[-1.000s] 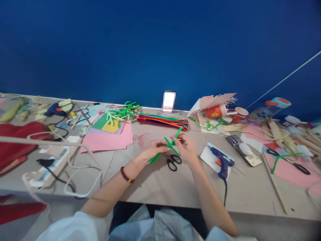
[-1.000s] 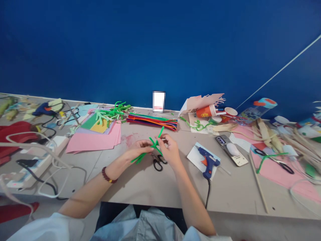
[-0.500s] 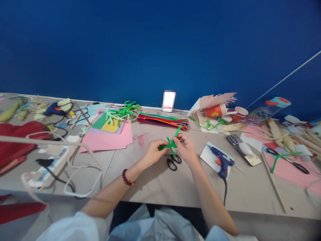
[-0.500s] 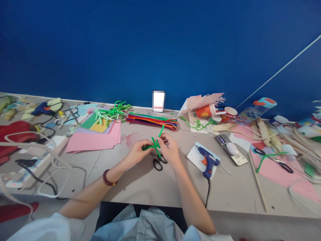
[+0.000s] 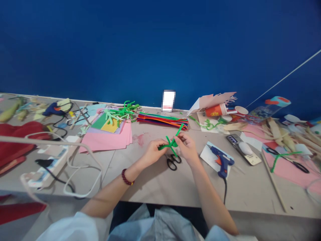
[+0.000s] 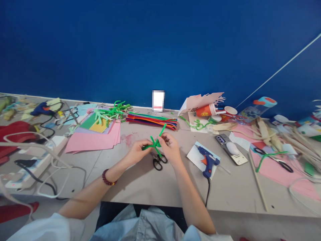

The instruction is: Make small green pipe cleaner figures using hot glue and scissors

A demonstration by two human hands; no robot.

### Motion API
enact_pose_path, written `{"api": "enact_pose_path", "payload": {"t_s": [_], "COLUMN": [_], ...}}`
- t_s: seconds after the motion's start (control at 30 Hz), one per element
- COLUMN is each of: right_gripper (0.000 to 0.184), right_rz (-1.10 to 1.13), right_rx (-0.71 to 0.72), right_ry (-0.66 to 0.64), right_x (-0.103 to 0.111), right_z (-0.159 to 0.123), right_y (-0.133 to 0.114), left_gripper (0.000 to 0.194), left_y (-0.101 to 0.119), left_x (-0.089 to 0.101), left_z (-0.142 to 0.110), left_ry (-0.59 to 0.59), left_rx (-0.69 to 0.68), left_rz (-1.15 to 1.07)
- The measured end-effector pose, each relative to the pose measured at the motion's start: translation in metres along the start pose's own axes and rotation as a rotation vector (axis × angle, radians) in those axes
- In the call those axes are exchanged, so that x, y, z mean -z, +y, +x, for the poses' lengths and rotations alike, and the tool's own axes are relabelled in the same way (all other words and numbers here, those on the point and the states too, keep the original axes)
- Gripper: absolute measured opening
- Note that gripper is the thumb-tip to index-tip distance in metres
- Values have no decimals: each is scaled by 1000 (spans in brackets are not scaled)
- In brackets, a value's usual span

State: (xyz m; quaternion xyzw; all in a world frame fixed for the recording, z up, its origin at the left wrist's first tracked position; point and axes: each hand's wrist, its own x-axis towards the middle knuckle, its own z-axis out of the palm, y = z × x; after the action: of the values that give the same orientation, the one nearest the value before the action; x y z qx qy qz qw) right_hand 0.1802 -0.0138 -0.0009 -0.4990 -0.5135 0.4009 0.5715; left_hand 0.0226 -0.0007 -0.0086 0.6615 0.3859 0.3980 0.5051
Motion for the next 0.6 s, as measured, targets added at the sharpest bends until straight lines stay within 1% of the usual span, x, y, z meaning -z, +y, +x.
{"api": "enact_pose_path", "payload": {"t_s": [0.13,0.27,0.33,0.4,0.53,0.57,0.6], "right_gripper": [22,23,24,26,25,24,22], "right_rz": [45,102,156,221,292,291,274], "right_rx": [-36,-67,-104,-169,-345,-374,-372], "right_ry": [15,24,33,29,-54,-84,-100], "right_x": [2,3,2,3,6,6,7], "right_z": [1,2,2,3,4,4,4], "right_y": [-1,-2,-3,-4,-3,-2,-1], "left_gripper": [11,14,15,16,17,16,16], "left_y": [8,10,10,12,16,17,18], "left_x": [-1,-1,-2,-2,-2,-2,-2], "left_z": [-2,-3,-5,-6,-9,-9,-9], "left_ry": [8,-3,-2,-1,-25,-31,-36], "left_rx": [-26,-84,-114,-135,-158,-156,-153], "left_rz": [12,71,108,136,123,106,88]}}
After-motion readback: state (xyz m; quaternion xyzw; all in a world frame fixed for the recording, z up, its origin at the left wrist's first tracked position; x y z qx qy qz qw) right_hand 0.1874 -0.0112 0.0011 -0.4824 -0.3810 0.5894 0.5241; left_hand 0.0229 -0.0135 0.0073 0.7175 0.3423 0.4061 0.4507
